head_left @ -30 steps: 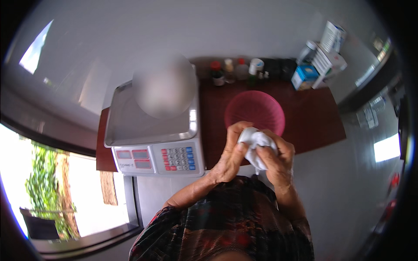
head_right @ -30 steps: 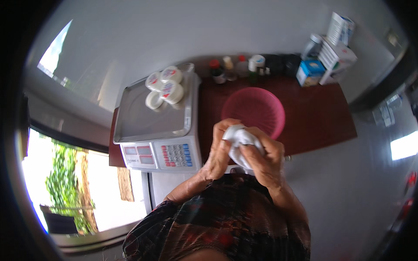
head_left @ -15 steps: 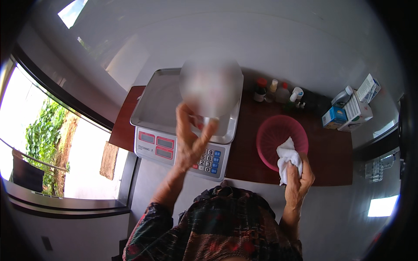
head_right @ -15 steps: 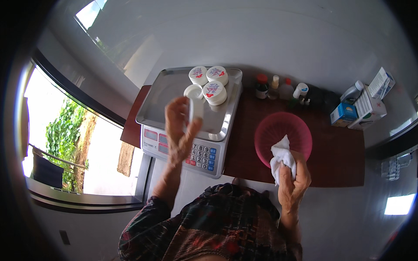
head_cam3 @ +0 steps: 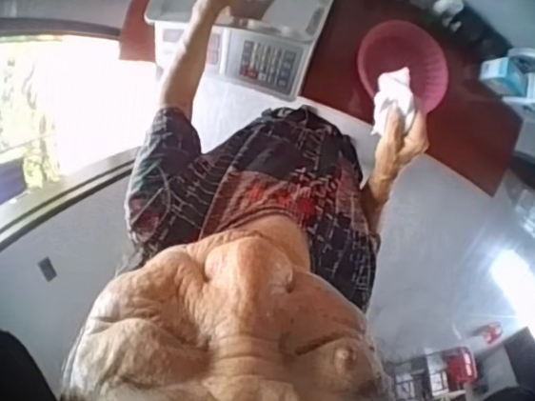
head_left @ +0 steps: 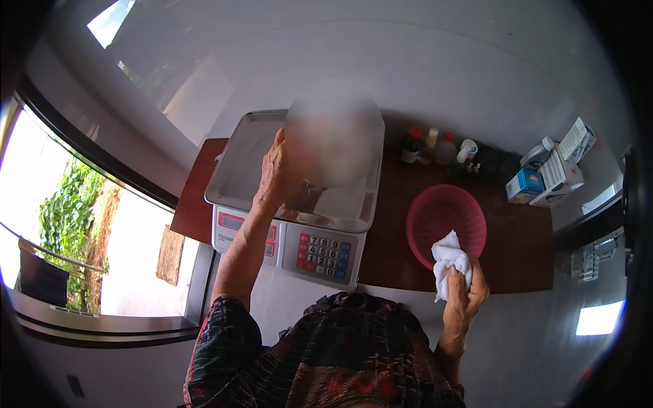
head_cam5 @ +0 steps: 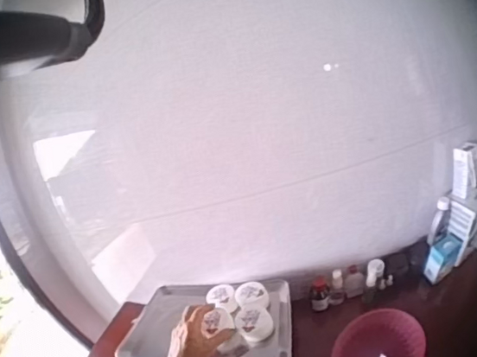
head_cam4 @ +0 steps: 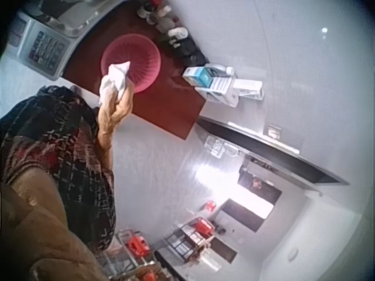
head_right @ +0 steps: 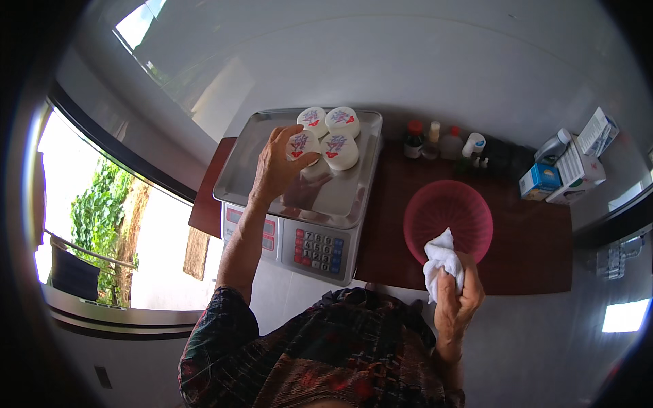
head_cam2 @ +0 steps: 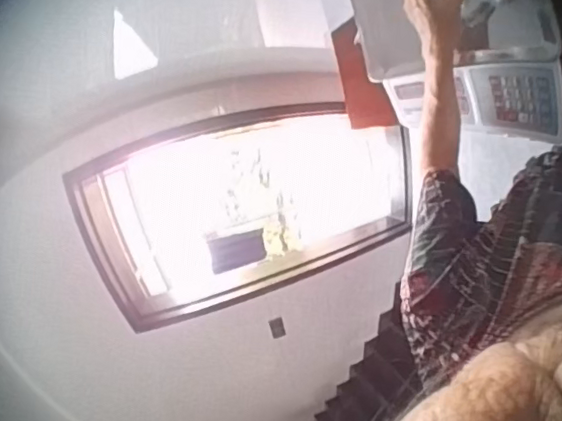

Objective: The person wipes several small white plastic containers with a white cloth, then wipes a pink plastic basket. Finally, the person wipes the wall and the door frame with a grey cloth.

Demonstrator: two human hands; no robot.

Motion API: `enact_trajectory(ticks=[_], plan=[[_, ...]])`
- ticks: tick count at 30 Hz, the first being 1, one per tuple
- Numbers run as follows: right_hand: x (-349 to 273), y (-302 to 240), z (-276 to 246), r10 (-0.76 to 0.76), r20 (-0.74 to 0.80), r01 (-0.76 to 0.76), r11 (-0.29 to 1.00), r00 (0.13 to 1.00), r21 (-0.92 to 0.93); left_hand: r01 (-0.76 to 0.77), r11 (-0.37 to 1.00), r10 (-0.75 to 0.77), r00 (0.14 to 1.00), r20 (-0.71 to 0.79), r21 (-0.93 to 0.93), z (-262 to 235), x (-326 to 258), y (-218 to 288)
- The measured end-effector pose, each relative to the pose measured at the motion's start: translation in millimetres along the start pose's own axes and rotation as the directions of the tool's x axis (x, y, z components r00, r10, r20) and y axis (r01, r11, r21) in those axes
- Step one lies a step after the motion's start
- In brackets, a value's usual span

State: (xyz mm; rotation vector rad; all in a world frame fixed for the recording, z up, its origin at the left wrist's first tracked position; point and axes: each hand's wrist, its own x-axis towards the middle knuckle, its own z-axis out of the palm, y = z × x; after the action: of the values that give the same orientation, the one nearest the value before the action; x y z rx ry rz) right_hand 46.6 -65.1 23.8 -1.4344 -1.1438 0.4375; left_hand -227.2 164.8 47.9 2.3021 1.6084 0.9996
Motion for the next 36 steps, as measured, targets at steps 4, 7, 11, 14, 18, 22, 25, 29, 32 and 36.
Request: enact_trajectory(ticks=[4,7,11,14,18,22,25,29,32,36], plan=[[-3.5,1.5,-0.6,0.013,-0.011,-0.013,1.0,1.0,0.014,-0.002,1.0,0.002,1.0,0.002,-0.004,-5.7,3.1,16.3],[-3.9,2.0,-1.1,0.026,-0.008,-0.025,1.0,1.0,0.01,0.003,0.999,-0.003,1.0,-0.007,-0.035,0.0,3.2,7.8],[-3.2,2.2,-1.2,0.034,0.0,-0.034,0.999,0.999,0.017,-0.019,0.999,0.02,1.0,0.008,-0.033,0.5,1.1,6.0],[-1.5,2.7,-1.9,0.037,0.032,-0.038,0.999,0.999,0.022,-0.001,0.997,-0.001,1.0,-0.026,-0.077,2.7,1.9,6.2],[0.2,4.6,1.6,0.038,0.022,-0.039,0.998,0.999,0.045,-0.011,0.997,0.008,0.999,-0.04,-0.072,3.1,-0.7,6.8],[-1.0,5.9,-2.7,0.07,0.062,-0.074,0.995,0.996,0.07,-0.044,0.998,0.043,0.999,-0.024,-0.038,6.2,-0.9,7.3],[1.1,4.6,-4.5,0.075,0.057,-0.078,0.995,0.996,0.056,-0.044,0.999,0.044,0.998,-0.04,0.007,5.4,0.9,7.5],[4.3,5.4,-16.0,0.067,-0.007,-0.067,0.998,0.998,-0.02,0.023,1.0,-0.023,0.996,-0.082,-0.005,-6.6,-5.4,9.6],[10.9,9.9,-30.7,0.055,-0.141,-0.057,0.998,0.989,-0.012,-0.067,0.996,0.043,0.943,-0.33,-0.063,-30.5,-21.7,29.0],[15.0,23.9,-46.8,0.02,-0.253,-0.034,0.998,0.967,-0.05,-0.462,0.789,0.337,0.876,-0.344,-0.404,-17.6,-75.9,83.5]])
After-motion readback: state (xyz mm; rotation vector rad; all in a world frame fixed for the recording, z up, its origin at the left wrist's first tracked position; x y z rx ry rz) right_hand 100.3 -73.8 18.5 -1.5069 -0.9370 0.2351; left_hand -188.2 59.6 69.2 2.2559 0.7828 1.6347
